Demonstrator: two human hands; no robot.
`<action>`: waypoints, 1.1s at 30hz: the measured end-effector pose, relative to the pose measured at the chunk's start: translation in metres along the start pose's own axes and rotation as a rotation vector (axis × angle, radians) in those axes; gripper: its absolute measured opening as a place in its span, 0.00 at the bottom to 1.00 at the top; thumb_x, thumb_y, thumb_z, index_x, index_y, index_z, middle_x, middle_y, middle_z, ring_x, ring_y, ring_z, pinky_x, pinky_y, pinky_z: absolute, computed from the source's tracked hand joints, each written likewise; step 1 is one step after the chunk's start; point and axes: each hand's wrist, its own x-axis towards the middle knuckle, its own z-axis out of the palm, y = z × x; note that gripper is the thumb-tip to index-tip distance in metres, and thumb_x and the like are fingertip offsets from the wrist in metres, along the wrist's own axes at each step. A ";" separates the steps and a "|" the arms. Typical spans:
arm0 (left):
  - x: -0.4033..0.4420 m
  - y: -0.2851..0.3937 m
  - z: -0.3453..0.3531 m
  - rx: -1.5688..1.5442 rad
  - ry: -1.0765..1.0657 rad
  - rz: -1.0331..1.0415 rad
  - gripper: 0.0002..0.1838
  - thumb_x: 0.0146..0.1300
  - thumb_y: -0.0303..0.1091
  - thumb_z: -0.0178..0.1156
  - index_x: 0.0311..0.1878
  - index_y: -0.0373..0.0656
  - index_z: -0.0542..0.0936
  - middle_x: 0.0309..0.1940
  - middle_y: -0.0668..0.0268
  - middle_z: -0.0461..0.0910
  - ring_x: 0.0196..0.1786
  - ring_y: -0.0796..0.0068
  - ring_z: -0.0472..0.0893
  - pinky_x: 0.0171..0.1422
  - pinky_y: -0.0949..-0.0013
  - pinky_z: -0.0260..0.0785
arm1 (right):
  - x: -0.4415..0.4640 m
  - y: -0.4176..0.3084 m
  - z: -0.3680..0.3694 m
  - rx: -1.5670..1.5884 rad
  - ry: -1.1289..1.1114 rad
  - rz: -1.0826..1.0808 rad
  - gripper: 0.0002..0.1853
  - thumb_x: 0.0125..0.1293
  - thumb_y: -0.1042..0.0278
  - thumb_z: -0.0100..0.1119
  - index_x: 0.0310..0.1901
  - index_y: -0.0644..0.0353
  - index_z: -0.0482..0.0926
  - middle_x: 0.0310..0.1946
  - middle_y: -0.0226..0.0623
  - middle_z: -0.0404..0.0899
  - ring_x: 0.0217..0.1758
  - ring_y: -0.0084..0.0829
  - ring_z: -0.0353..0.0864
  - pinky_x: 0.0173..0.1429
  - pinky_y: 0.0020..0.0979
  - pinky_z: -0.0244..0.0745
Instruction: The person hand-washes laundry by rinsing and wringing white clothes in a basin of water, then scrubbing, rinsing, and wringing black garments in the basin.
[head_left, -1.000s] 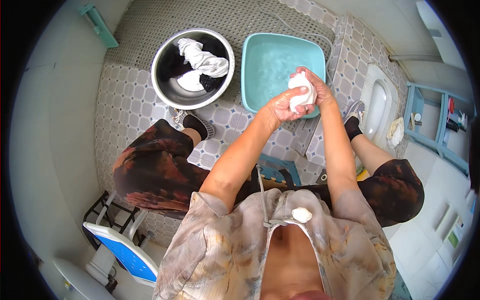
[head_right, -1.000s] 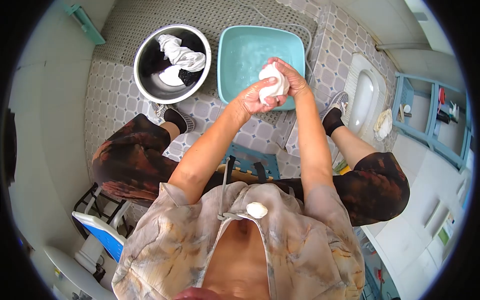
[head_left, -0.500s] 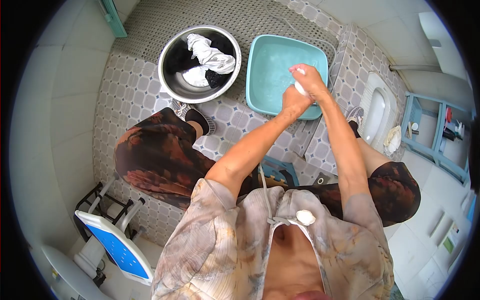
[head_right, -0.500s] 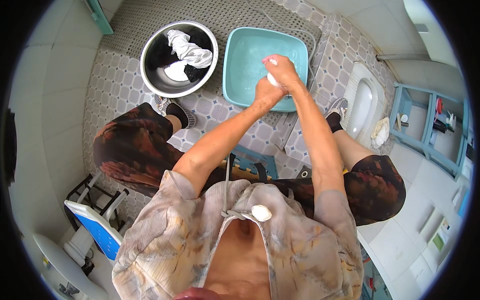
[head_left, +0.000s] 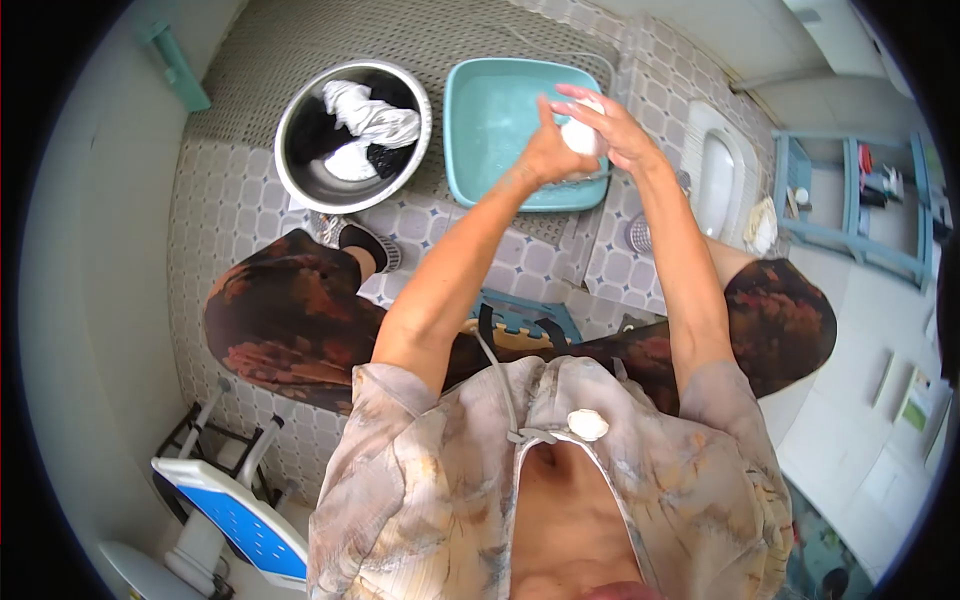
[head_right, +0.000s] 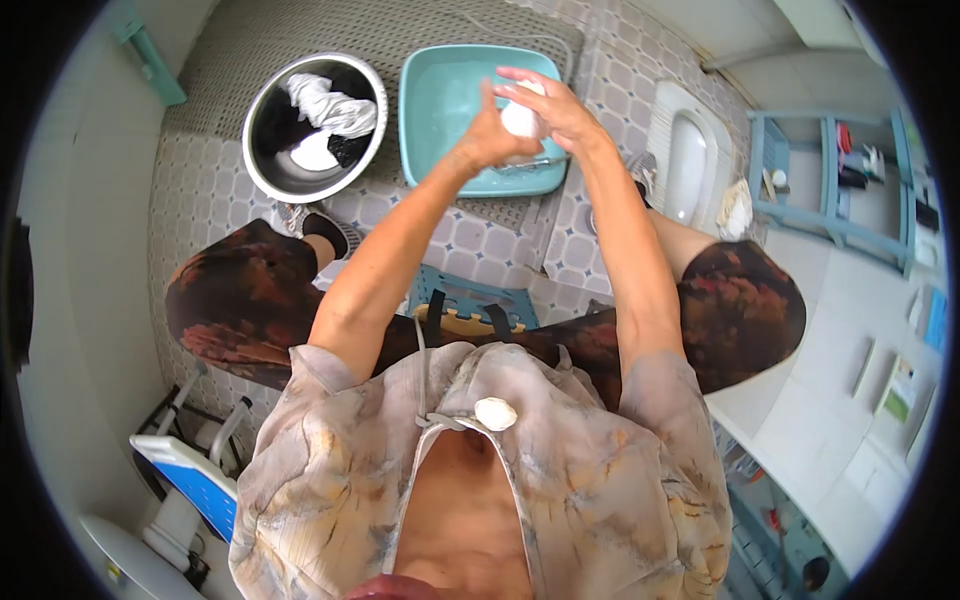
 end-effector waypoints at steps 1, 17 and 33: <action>-0.006 0.022 -0.005 -0.057 -0.002 -0.054 0.79 0.32 0.42 0.79 0.69 0.26 0.21 0.53 0.49 0.75 0.48 0.60 0.81 0.46 0.61 0.77 | 0.000 -0.009 0.002 -0.036 0.016 -0.032 0.23 0.66 0.63 0.61 0.60 0.61 0.72 0.45 0.36 0.78 0.46 0.24 0.79 0.50 0.29 0.76; -0.016 0.122 -0.033 -1.148 0.076 -0.005 0.23 0.63 0.45 0.61 0.52 0.37 0.72 0.40 0.59 0.78 0.42 0.65 0.80 0.46 0.61 0.76 | -0.021 -0.086 0.087 -0.370 0.655 -1.040 0.13 0.70 0.62 0.55 0.50 0.59 0.76 0.40 0.39 0.81 0.44 0.29 0.81 0.48 0.31 0.76; -0.025 0.110 -0.007 0.163 0.657 0.926 0.13 0.52 0.23 0.58 0.43 0.42 0.80 0.46 0.56 0.82 0.49 0.60 0.83 0.57 0.63 0.73 | -0.005 -0.037 0.055 0.880 0.050 -0.210 0.17 0.70 0.52 0.55 0.51 0.54 0.75 0.44 0.31 0.78 0.49 0.28 0.79 0.55 0.33 0.76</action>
